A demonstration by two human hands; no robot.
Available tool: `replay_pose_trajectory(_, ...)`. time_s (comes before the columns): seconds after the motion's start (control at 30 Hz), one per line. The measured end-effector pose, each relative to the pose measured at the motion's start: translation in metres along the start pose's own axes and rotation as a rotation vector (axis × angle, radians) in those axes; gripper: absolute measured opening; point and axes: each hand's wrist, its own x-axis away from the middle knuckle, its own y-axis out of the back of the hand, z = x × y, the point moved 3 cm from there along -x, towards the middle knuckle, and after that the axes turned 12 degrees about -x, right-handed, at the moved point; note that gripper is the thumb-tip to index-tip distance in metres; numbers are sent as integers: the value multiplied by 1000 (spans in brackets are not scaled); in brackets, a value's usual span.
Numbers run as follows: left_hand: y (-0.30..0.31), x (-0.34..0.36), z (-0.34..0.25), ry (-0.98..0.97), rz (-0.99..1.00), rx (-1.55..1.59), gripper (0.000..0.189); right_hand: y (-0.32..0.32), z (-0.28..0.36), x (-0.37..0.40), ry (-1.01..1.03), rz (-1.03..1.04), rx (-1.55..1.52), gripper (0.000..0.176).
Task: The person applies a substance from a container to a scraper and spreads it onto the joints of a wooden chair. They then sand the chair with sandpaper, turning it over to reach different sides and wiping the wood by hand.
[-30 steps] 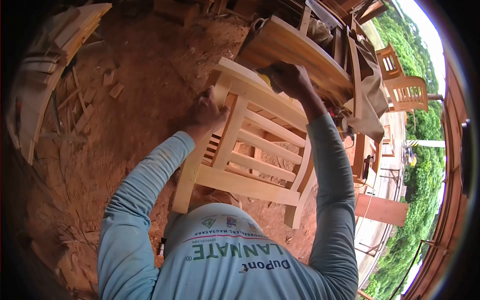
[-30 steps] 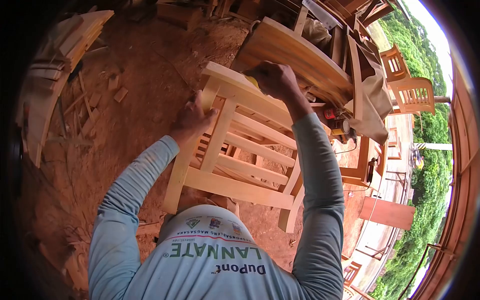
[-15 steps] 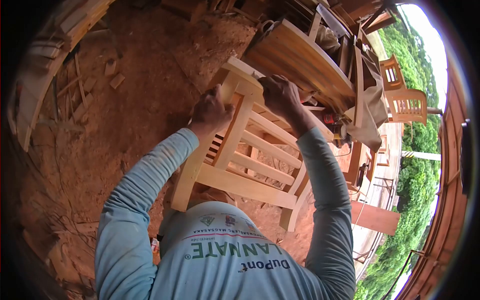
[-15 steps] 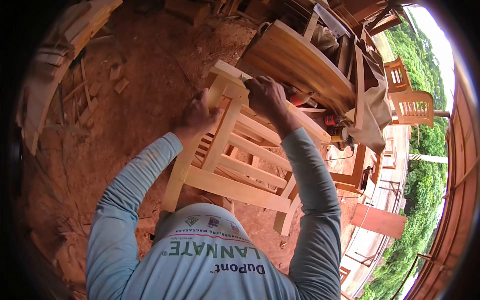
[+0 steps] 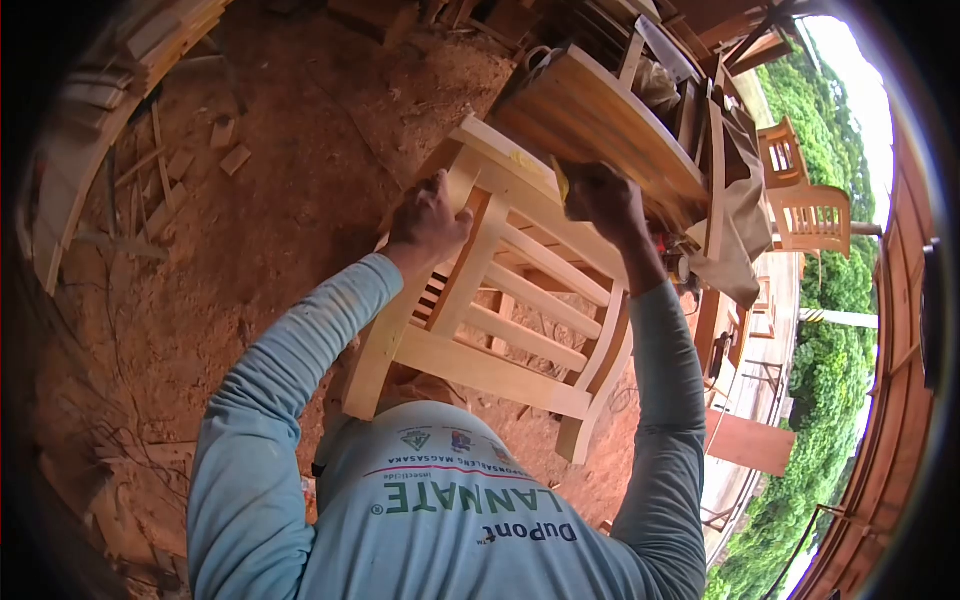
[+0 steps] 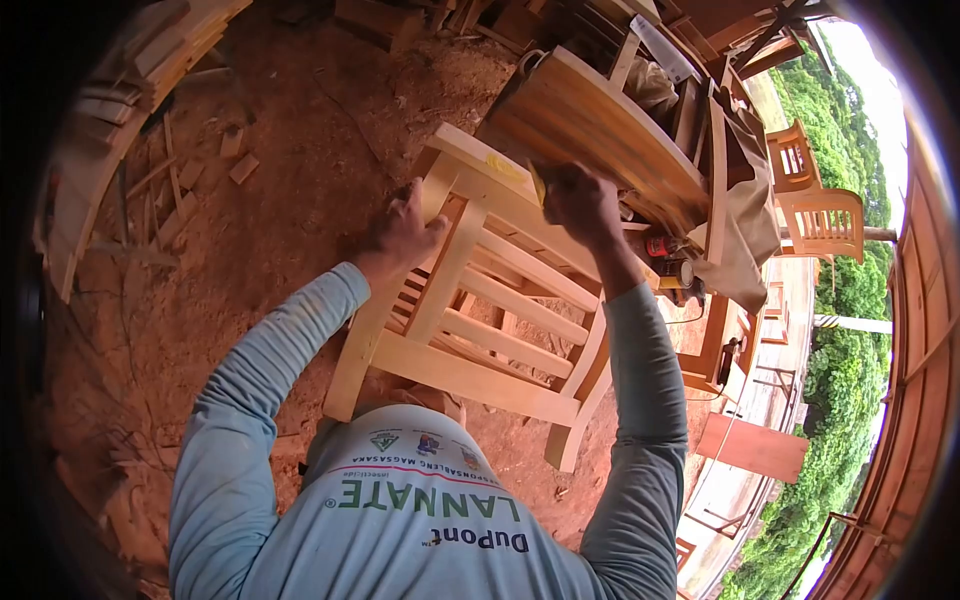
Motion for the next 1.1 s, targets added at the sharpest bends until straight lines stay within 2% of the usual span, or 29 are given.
replay_pose_trajectory(0.07,-1,1,1,-6,-3,-2,68,-1,-26,-11,-235,-8,-480,25)
replay_pose_trajectory(0.13,-4,-1,3,-10,-16,-3,67,-5,-58,-20,-285,-18,-650,24)
replay_pose_trajectory(0.27,-6,-2,3,-24,-23,40,66,-23,-78,-21,-437,-38,-991,22)
replay_pose_trajectory(0.37,-6,-2,3,-34,-38,64,64,-38,-76,-30,-381,-11,-1057,19)
replay_pose_trajectory(0.47,-4,-1,2,-38,-44,63,61,-52,-53,-41,-405,-12,-1014,19)
replay_pose_trajectory(0.57,-1,0,3,-53,-23,69,60,-68,-34,-60,-399,105,-1076,19)
replay_pose_trajectory(0.67,7,3,0,-54,-23,63,59,-55,-13,-74,-246,204,-1158,19)
replay_pose_trajectory(0.7,10,5,0,-52,-32,71,59,-43,16,-61,-262,135,-1161,20)
replay_pose_trajectory(0.8,7,4,1,-45,-21,102,60,-14,-7,-52,-108,-52,-795,26)
replay_pose_trajectory(0.83,5,2,2,-39,-16,115,61,-15,-14,-41,-1,-174,-822,28)
replay_pose_trajectory(0.9,-2,-1,4,-54,-59,109,63,-20,-39,-11,299,-288,-458,27)
replay_pose_trajectory(0.97,-10,-3,8,-71,-96,112,64,-30,-42,13,356,-389,-463,25)
replay_pose_trajectory(1.0,-13,-4,9,-82,-113,120,64,-44,-39,21,264,-435,-651,23)
replay_pose_trajectory(1.1,-12,-3,8,-94,-110,118,64,-63,-29,27,335,-495,-424,23)
